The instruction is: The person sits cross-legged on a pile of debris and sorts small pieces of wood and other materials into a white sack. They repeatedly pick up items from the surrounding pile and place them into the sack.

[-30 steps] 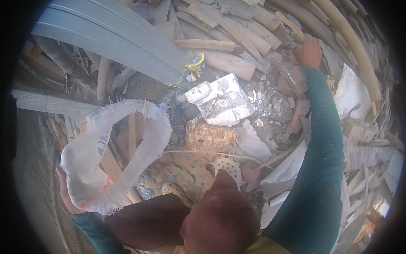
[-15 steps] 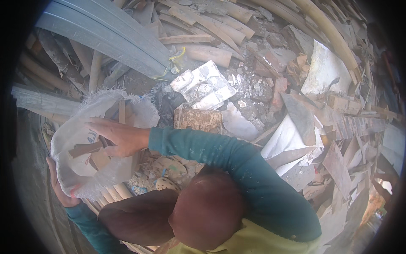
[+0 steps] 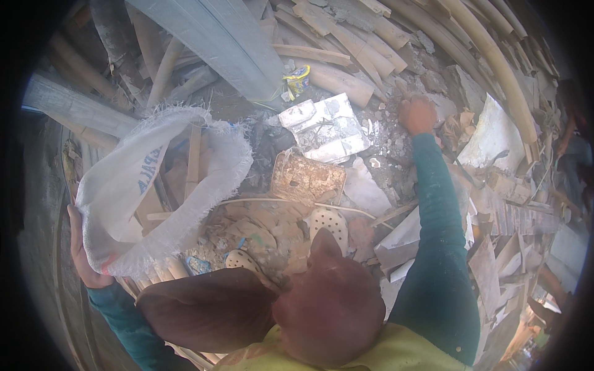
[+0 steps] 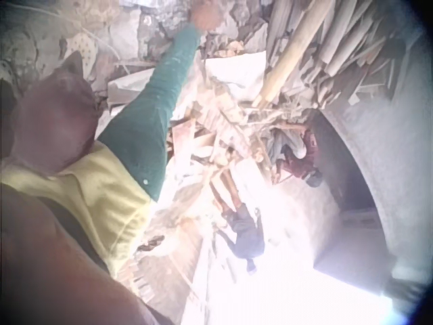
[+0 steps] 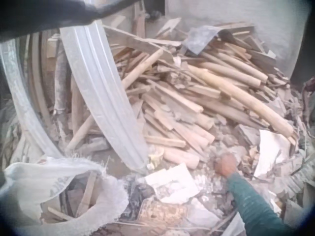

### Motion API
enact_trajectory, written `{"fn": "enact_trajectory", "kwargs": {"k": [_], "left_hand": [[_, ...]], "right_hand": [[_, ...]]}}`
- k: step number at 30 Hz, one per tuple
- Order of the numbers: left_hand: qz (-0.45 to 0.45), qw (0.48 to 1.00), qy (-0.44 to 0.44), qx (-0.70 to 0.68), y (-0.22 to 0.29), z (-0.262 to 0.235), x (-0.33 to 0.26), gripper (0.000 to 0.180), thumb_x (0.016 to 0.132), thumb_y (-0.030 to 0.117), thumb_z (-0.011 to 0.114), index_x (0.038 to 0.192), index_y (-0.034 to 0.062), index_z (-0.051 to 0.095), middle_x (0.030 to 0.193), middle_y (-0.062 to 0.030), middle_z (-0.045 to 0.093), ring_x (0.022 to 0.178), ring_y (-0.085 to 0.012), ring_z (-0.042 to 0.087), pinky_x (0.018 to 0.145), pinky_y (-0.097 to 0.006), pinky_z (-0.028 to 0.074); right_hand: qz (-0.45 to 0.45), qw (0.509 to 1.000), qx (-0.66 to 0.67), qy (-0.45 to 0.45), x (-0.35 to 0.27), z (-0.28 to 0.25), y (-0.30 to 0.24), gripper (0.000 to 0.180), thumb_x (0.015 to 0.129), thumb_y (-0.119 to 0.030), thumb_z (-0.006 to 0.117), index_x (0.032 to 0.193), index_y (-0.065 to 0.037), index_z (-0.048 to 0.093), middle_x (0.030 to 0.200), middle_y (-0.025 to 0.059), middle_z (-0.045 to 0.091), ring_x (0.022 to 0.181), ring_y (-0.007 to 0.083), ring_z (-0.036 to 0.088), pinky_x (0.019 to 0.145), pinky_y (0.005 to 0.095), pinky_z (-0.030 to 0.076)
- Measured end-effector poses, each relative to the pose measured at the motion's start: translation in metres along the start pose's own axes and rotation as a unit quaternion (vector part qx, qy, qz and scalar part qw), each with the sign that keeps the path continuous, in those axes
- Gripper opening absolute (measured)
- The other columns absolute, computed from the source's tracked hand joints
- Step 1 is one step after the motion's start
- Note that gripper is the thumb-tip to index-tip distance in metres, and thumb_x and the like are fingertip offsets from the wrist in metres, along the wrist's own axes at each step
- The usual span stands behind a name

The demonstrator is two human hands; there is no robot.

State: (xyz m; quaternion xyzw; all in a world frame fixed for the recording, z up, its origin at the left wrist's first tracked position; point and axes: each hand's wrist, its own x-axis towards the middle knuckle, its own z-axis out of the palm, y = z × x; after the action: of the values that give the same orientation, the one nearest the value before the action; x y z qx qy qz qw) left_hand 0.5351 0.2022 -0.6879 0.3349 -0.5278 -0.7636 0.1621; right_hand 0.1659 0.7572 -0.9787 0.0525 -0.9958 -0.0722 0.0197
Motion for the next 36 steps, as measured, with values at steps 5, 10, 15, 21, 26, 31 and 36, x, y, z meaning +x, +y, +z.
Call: {"fn": "enact_trajectory", "kwargs": {"k": [5, 10, 15, 21, 26, 31, 36], "left_hand": [[0.005, 0.997, -0.080, -0.007, -0.001, 0.006, -0.001, 0.051, 0.112, 0.023, 0.043, 0.154, -0.0061, 0.037, 0.151, -0.0144, 0.050, 0.135, -0.0200, 0.052, 0.115, -0.037, 0.041], [-0.027, 0.997, -0.059, -0.035, -0.003, 0.012, -0.001, 0.056, 0.110, 0.039, 0.045, 0.146, -0.0036, 0.048, 0.139, -0.0152, 0.060, 0.126, -0.0256, 0.060, 0.110, -0.041, 0.046], [0.052, 0.991, -0.031, 0.119, 0.001, 0.016, -0.006, 0.066, 0.106, 0.039, 0.055, 0.154, -0.0031, 0.037, 0.145, -0.0162, 0.055, 0.130, -0.0215, 0.056, 0.109, -0.038, 0.046], [0.018, 0.996, 0.044, 0.070, 0.003, 0.017, -0.010, 0.055, 0.111, 0.040, 0.044, 0.145, -0.0032, 0.049, 0.139, -0.0145, 0.060, 0.124, -0.0210, 0.061, 0.105, -0.038, 0.049], [-0.005, 0.999, 0.017, 0.030, -0.001, 0.033, -0.013, 0.054, 0.111, 0.040, 0.043, 0.141, -0.0042, 0.053, 0.132, -0.0145, 0.064, 0.117, -0.0206, 0.063, 0.102, -0.036, 0.050], [-0.048, 0.995, 0.074, 0.052, 0.000, 0.037, -0.020, 0.058, 0.110, 0.043, 0.044, 0.138, -0.0073, 0.054, 0.121, -0.0166, 0.068, 0.103, -0.0208, 0.069, 0.089, -0.035, 0.056], [-0.098, 0.993, 0.065, -0.018, 0.011, 0.027, -0.020, 0.053, 0.110, 0.037, 0.047, 0.142, -0.0043, 0.050, 0.113, -0.0130, 0.070, 0.088, -0.0155, 0.070, 0.076, -0.028, 0.056]], "right_hand": [[-0.039, 0.899, 0.340, 0.272, -0.002, -0.067, -0.059, 0.041, 0.097, -0.035, 0.067, 0.119, -0.001, 0.070, 0.117, 0.0179, 0.062, 0.101, 0.0330, 0.065, 0.091, 0.0421, 0.051], [-0.183, 0.620, 0.747, 0.151, -0.062, -0.150, -0.217, 0.036, 0.099, -0.035, 0.070, 0.116, -0.004, 0.070, 0.111, 0.0112, 0.060, 0.095, 0.0223, 0.064, 0.087, 0.0380, 0.052], [-0.500, 0.607, 0.618, 0.010, -0.147, -0.193, -0.336, 0.047, 0.094, -0.022, 0.072, 0.136, -0.004, 0.063, 0.132, 0.0154, 0.060, 0.117, 0.0345, 0.062, 0.103, 0.0405, 0.050], [-0.301, 0.762, 0.530, 0.218, -0.016, -0.112, -0.280, 0.030, 0.095, -0.019, 0.064, 0.122, -0.006, 0.070, 0.114, 0.0148, 0.069, 0.106, 0.0322, 0.064, 0.094, 0.0417, 0.049], [-0.124, 0.857, 0.469, 0.174, 0.144, -0.060, -0.252, 0.045, 0.096, -0.029, 0.062, 0.132, -0.004, 0.063, 0.124, 0.0213, 0.067, 0.115, 0.0386, 0.062, 0.101, 0.0470, 0.046], [-0.089, 0.798, 0.565, -0.188, 0.226, -0.010, -0.289, 0.053, 0.099, -0.038, 0.062, 0.140, -0.005, 0.058, 0.121, 0.0159, 0.069, 0.105, 0.0251, 0.069, 0.085, 0.0374, 0.055], [-0.125, 0.837, 0.509, -0.158, 0.275, 0.042, -0.310, 0.045, 0.101, -0.035, 0.058, 0.133, -0.003, 0.064, 0.108, 0.0096, 0.072, 0.094, 0.0207, 0.069, 0.077, 0.0352, 0.056]]}}
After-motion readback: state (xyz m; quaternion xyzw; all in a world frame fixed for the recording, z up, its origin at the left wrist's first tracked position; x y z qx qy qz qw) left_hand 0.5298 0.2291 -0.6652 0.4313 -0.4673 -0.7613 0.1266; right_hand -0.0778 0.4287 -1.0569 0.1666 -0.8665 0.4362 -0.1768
